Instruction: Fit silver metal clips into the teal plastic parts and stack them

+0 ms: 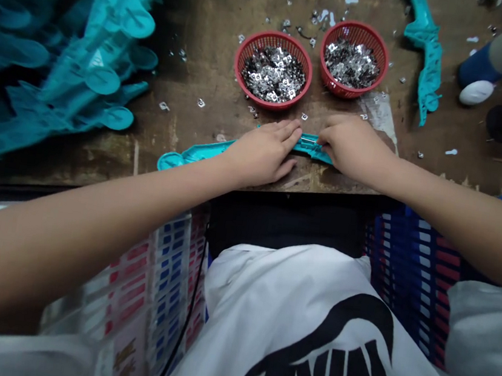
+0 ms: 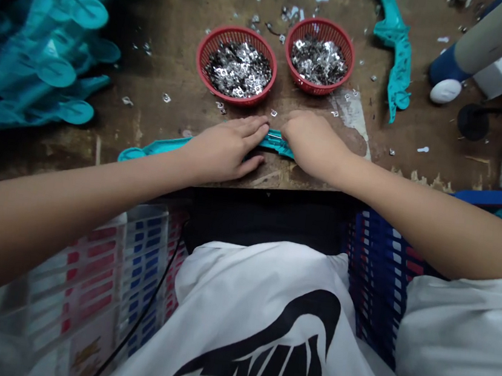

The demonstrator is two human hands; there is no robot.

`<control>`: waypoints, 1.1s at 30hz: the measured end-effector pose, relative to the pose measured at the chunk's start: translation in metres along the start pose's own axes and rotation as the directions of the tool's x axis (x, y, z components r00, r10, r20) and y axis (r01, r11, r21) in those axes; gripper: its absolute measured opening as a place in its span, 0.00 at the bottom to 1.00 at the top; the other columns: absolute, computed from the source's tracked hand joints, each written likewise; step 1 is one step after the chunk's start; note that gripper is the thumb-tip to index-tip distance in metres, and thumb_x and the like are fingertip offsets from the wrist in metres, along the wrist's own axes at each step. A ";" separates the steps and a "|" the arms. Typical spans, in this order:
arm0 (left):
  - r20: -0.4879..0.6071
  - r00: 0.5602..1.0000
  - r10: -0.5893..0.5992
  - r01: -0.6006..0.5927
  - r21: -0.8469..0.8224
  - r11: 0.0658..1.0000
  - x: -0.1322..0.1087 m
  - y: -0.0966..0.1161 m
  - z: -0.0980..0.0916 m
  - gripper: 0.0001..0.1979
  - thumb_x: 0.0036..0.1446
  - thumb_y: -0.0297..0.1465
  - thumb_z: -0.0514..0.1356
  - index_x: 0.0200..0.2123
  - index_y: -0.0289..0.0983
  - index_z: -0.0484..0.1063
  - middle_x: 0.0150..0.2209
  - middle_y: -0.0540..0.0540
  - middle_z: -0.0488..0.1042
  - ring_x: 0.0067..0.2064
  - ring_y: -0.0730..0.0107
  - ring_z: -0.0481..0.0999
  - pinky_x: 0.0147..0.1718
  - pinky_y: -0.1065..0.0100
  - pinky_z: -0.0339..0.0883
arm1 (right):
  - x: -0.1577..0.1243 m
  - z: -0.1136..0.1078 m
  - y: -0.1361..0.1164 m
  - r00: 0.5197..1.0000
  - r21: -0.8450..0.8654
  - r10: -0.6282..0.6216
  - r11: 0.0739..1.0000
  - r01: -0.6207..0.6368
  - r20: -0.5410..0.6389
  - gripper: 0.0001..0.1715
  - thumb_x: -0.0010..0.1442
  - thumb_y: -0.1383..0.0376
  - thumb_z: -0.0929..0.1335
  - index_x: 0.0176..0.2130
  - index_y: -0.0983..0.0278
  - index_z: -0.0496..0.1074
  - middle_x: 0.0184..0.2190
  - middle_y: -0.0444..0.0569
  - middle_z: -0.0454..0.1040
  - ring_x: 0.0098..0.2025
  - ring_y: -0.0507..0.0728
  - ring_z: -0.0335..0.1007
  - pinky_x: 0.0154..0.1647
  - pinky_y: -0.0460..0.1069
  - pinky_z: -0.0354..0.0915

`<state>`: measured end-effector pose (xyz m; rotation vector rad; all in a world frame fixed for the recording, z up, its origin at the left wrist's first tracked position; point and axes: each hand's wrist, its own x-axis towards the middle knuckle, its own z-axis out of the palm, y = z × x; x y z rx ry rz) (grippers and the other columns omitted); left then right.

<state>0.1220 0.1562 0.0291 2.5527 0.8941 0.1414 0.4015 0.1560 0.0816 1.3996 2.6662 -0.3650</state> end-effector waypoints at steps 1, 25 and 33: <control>-0.008 1.000 0.003 -0.003 -0.003 1.000 0.000 -0.001 0.001 0.41 0.82 0.33 0.60 0.91 0.20 0.66 0.92 0.17 0.63 0.93 0.27 0.68 0.93 0.29 0.65 | 0.000 0.001 -0.002 1.000 -0.002 0.002 1.000 -0.002 0.008 0.22 0.82 0.67 0.68 0.54 0.64 0.94 0.50 0.62 0.90 0.52 0.71 0.84 0.56 0.61 0.72; -0.092 0.996 0.015 -0.018 -0.026 1.000 -0.007 -0.008 0.013 0.36 0.77 0.32 0.59 0.83 0.29 0.78 0.88 0.22 0.73 0.90 0.29 0.74 0.88 0.26 0.72 | -0.001 -0.024 -0.006 0.977 0.463 0.176 0.880 -0.104 -0.116 0.17 0.83 0.51 0.73 0.60 0.53 0.91 0.54 0.55 0.95 0.53 0.71 0.90 0.62 0.66 0.83; -0.076 0.997 -0.008 0.005 -0.036 0.999 -0.008 -0.004 0.011 0.34 0.77 0.32 0.60 0.81 0.30 0.80 0.89 0.22 0.73 0.90 0.28 0.72 0.89 0.23 0.69 | -0.004 -0.026 -0.006 0.991 0.299 0.067 0.954 -0.028 -0.120 0.27 0.88 0.53 0.66 0.69 0.59 0.88 0.57 0.62 0.93 0.56 0.72 0.88 0.60 0.64 0.79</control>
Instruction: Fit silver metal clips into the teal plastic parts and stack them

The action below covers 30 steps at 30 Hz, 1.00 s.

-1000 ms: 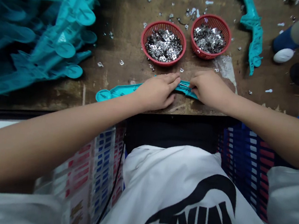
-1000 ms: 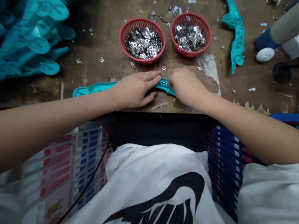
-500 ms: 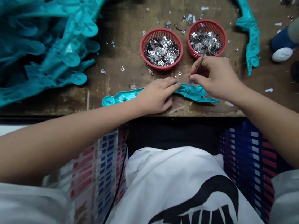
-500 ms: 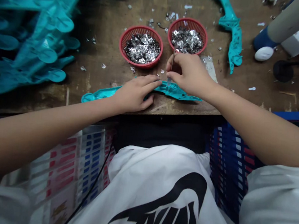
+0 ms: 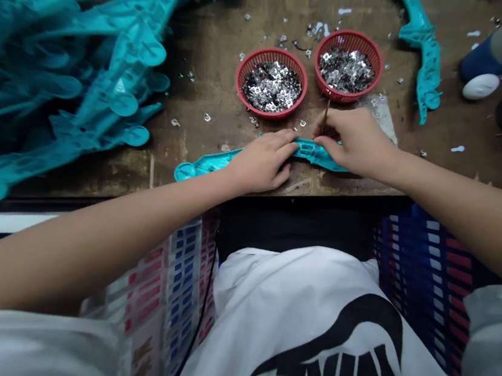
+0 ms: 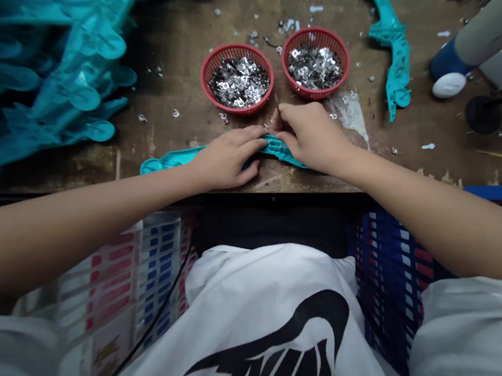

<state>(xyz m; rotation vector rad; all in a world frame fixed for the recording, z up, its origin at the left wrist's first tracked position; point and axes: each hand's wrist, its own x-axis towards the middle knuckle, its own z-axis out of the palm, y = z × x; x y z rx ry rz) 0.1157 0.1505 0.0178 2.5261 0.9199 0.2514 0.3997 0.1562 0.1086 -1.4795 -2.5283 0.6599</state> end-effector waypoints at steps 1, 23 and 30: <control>0.000 1.000 0.000 0.000 0.001 1.000 0.000 0.000 0.000 0.34 0.77 0.32 0.59 0.81 0.29 0.80 0.89 0.22 0.73 0.90 0.28 0.72 0.89 0.23 0.69 | 0.001 -0.001 0.002 1.000 -0.029 -0.004 1.000 0.003 -0.020 0.27 0.89 0.54 0.66 0.71 0.59 0.87 0.59 0.62 0.93 0.58 0.72 0.88 0.60 0.64 0.79; -0.024 1.000 -0.007 0.007 0.006 1.000 -0.001 0.001 0.002 0.35 0.79 0.34 0.59 0.83 0.31 0.79 0.88 0.22 0.74 0.89 0.28 0.74 0.88 0.24 0.71 | 0.007 0.022 0.016 0.952 -0.415 -0.264 0.857 0.305 0.155 0.23 0.86 0.63 0.67 0.57 0.63 0.94 0.50 0.60 0.93 0.50 0.68 0.84 0.50 0.59 0.64; -0.032 0.999 -0.009 0.009 0.004 1.000 0.001 -0.002 0.000 0.37 0.79 0.34 0.59 0.85 0.25 0.74 0.84 0.19 0.77 0.85 0.29 0.79 0.86 0.28 0.75 | 0.008 0.028 0.008 0.926 -0.519 -0.317 0.767 0.376 0.203 0.27 0.88 0.72 0.63 0.62 0.67 0.91 0.47 0.62 0.92 0.50 0.68 0.82 0.49 0.60 0.58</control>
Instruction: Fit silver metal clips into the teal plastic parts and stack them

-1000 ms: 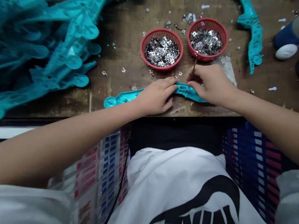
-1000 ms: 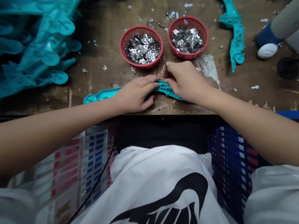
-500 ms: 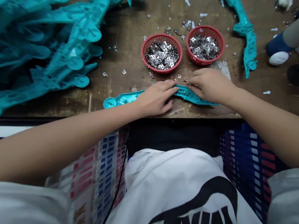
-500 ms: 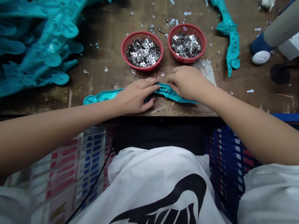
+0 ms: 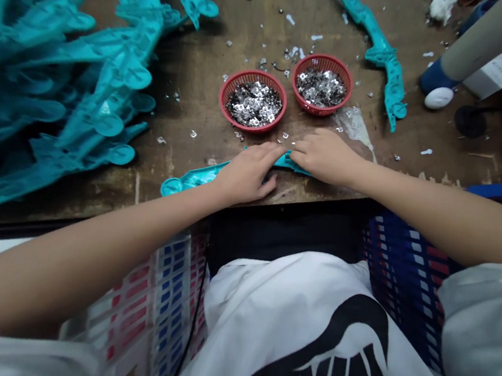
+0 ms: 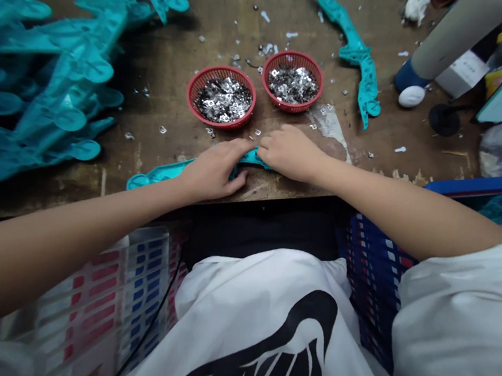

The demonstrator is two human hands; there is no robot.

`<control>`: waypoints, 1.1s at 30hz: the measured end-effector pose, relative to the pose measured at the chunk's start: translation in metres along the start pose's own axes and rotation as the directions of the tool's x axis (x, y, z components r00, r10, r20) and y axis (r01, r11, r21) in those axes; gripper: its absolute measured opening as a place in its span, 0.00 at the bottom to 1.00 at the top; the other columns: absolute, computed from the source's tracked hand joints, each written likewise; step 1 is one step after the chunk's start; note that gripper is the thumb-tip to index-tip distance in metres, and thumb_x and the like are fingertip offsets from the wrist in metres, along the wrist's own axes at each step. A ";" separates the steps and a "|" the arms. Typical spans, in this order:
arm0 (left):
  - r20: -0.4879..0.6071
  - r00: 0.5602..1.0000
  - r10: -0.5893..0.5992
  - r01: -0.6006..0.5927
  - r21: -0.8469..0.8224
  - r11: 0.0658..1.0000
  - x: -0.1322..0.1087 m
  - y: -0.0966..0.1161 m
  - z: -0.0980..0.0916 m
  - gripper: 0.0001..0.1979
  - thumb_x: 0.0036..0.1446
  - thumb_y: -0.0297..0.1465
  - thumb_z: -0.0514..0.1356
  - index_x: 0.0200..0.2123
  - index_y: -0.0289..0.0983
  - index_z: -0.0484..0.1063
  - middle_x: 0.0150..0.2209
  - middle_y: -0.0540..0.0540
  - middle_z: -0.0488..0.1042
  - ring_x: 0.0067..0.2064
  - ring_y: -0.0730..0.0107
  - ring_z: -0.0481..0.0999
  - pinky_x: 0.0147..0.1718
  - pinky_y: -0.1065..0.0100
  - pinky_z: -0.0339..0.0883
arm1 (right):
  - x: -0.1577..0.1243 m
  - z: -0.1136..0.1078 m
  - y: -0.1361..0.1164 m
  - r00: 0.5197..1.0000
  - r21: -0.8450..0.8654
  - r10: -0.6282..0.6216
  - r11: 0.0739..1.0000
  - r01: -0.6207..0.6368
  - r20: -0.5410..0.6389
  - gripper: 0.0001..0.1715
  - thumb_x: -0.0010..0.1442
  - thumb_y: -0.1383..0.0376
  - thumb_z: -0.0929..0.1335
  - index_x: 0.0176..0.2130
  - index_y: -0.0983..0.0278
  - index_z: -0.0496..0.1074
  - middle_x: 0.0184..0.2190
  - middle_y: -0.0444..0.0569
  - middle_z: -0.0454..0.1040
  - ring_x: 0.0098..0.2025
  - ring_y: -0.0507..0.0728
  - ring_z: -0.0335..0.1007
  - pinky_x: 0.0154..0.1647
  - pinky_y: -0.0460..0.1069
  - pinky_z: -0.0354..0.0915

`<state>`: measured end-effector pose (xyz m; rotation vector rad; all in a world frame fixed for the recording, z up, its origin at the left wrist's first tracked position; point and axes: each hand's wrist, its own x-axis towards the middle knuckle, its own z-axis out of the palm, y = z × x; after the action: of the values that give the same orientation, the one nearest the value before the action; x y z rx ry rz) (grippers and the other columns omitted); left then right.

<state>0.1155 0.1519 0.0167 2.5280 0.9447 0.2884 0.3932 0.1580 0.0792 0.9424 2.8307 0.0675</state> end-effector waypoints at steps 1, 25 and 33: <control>0.003 1.000 0.009 -0.009 0.005 1.000 0.000 -0.001 0.000 0.38 0.78 0.34 0.59 0.85 0.27 0.75 0.85 0.20 0.77 0.86 0.29 0.78 0.86 0.27 0.75 | 0.000 0.000 -0.001 1.000 -0.012 -0.006 1.000 0.006 -0.003 0.27 0.89 0.73 0.62 0.63 0.67 0.91 0.47 0.62 0.92 0.51 0.67 0.82 0.50 0.59 0.57; -0.225 0.485 0.845 -0.692 0.493 0.528 -0.048 0.116 -0.120 0.11 0.75 0.34 0.73 0.38 0.53 0.93 0.35 0.46 0.87 0.39 0.55 0.87 0.29 0.53 0.83 | -0.028 -0.037 0.077 0.882 0.207 0.290 0.952 -0.226 -0.371 0.30 0.83 0.61 0.73 0.78 0.57 0.80 0.69 0.65 0.84 0.62 0.72 0.84 0.61 0.63 0.76; -0.140 0.648 0.749 -0.663 0.380 0.645 -0.027 0.100 -0.093 0.17 0.78 0.26 0.70 0.32 0.40 0.83 0.28 0.48 0.74 0.31 0.63 0.72 0.30 0.57 0.66 | -0.074 0.013 0.232 0.336 0.518 0.942 0.285 -0.806 0.005 0.49 0.75 0.60 0.76 0.86 0.70 0.67 0.56 0.65 0.89 0.52 0.72 0.88 0.61 0.67 0.81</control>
<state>0.1218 0.0949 0.1437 3.1043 -0.0267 0.8254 0.5908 0.2991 0.0981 2.7710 2.0647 -0.3508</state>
